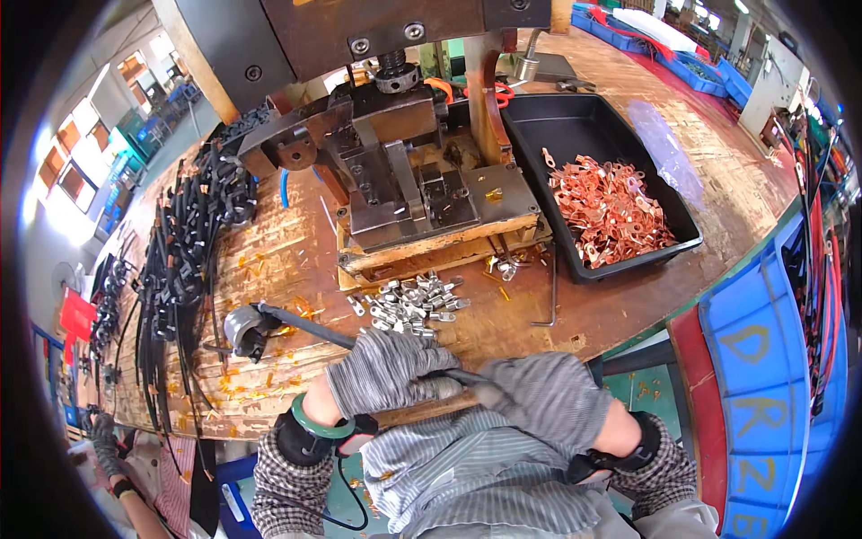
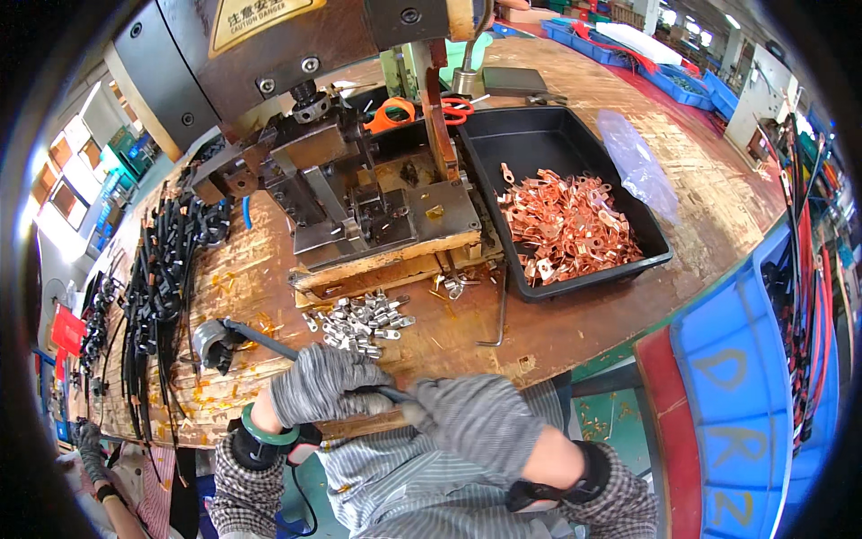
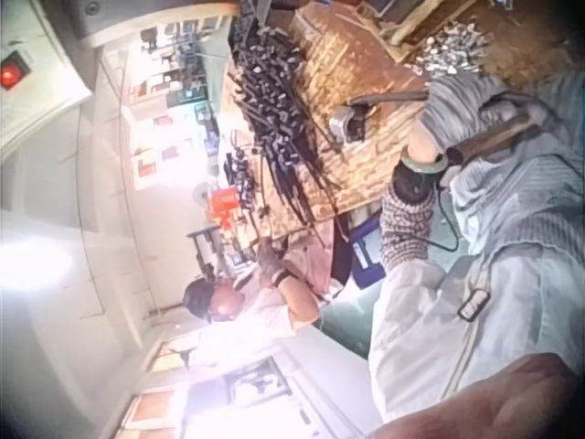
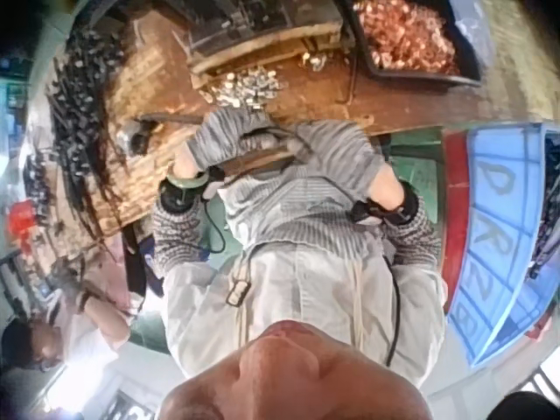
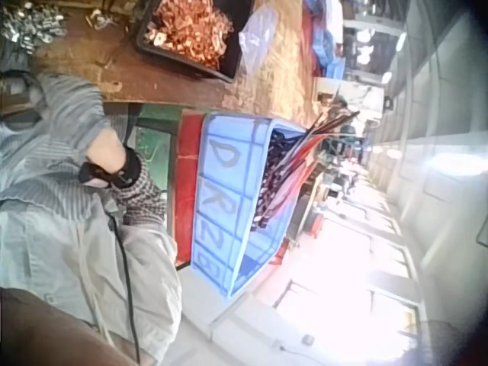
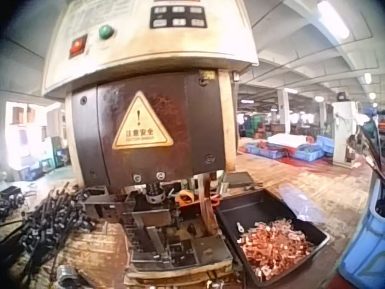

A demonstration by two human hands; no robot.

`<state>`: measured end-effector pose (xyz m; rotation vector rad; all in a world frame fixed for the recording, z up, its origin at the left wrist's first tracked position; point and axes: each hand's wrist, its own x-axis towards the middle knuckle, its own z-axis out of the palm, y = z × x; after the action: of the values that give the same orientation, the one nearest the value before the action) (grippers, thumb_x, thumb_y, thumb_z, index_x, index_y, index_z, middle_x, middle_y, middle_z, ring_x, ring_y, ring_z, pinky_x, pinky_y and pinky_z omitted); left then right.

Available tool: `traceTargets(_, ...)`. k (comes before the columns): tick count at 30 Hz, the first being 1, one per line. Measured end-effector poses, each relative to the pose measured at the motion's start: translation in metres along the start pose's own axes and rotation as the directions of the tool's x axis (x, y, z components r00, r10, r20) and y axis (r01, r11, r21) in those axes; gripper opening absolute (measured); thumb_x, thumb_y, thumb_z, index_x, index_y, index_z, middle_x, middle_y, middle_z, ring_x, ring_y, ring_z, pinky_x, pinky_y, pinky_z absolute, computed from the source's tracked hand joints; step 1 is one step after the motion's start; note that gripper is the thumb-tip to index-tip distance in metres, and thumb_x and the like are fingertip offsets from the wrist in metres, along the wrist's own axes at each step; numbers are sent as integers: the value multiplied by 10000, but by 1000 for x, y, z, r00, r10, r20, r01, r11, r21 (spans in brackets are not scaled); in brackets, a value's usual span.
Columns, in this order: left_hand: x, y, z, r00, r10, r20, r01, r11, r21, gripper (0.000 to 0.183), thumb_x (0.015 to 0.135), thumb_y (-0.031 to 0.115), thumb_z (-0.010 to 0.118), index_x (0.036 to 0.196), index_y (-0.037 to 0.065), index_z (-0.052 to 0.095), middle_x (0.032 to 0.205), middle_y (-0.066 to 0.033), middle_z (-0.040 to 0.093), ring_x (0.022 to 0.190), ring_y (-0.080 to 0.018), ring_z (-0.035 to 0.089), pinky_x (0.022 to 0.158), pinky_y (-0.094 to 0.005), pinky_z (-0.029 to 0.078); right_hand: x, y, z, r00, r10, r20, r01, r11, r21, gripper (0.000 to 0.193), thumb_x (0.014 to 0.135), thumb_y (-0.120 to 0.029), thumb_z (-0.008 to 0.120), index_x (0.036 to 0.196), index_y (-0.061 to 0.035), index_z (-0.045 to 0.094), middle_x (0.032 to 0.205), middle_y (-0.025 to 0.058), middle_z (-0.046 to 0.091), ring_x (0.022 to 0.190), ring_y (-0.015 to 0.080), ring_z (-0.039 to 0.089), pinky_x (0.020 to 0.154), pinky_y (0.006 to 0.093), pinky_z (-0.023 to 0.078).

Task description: Crimping metal terminals onto large electrical cables using a machine.

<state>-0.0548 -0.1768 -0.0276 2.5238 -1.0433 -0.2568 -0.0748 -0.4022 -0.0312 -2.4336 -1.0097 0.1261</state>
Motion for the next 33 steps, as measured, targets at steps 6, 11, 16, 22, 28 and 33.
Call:
traceTargets(6, 11, -19, 17, 968, 233, -96, -234, 972, 1, 281, 782, 368, 580, 890, 111, 619, 654, -75, 559, 607, -250, 572, 516, -349, 439, -32, 22, 8, 996, 89, 15, -90, 984, 152, 359, 861, -350, 478, 919, -9, 573, 741, 158, 591, 681, 314, 579, 586, 379, 458)
traceTargets(11, 10, -15, 21, 974, 214, -67, -215, 977, -6, 251, 788, 370, 578, 820, 123, 614, 591, -68, 519, 571, -243, 548, 478, -353, 399, -35, 30, 24, 959, 244, 143, -272, 932, 239, 378, 861, -360, 488, 889, -5, 613, 794, 175, 596, 750, 316, 582, 664, 377, 460)
traceTargets(16, 16, -15, 23, 990, 142, 9, -142, 990, 14, 251, 805, 350, 545, 809, 110, 618, 617, -65, 556, 560, -243, 566, 492, -343, 445, -33, 40, 49, 940, 10, -341, -34, 997, -65, 347, 860, -357, 492, 807, -32, 600, 582, 140, 550, 545, 297, 561, 495, 367, 432)
traceTargets(22, 5, -18, 34, 977, 106, -187, -109, 994, -9, 250, 756, 367, 607, 805, 124, 641, 613, -63, 551, 557, -234, 549, 503, -343, 414, -32, 23, 36, 944, 260, -202, -252, 966, 63, 294, 861, -321, 504, 778, -51, 586, 602, 118, 550, 545, 272, 553, 474, 349, 418)
traceTargets(28, 7, -14, 26, 973, 113, -199, -121, 992, -29, 255, 755, 350, 612, 843, 112, 639, 673, -59, 590, 578, -232, 567, 518, -338, 430, -53, 45, 9, 912, 178, -369, -170, 984, 54, 259, 851, -286, 534, 815, -35, 584, 611, 114, 550, 554, 273, 544, 512, 331, 424)
traceTargets(33, 8, -17, 19, 988, 29, -149, -34, 999, -33, 252, 759, 352, 599, 842, 117, 633, 663, -54, 584, 600, -229, 568, 533, -341, 424, 2, 88, -69, 737, 426, -525, -487, 873, 24, 217, 794, -268, 583, 891, -75, 607, 765, 126, 616, 711, 319, 595, 658, 395, 473)
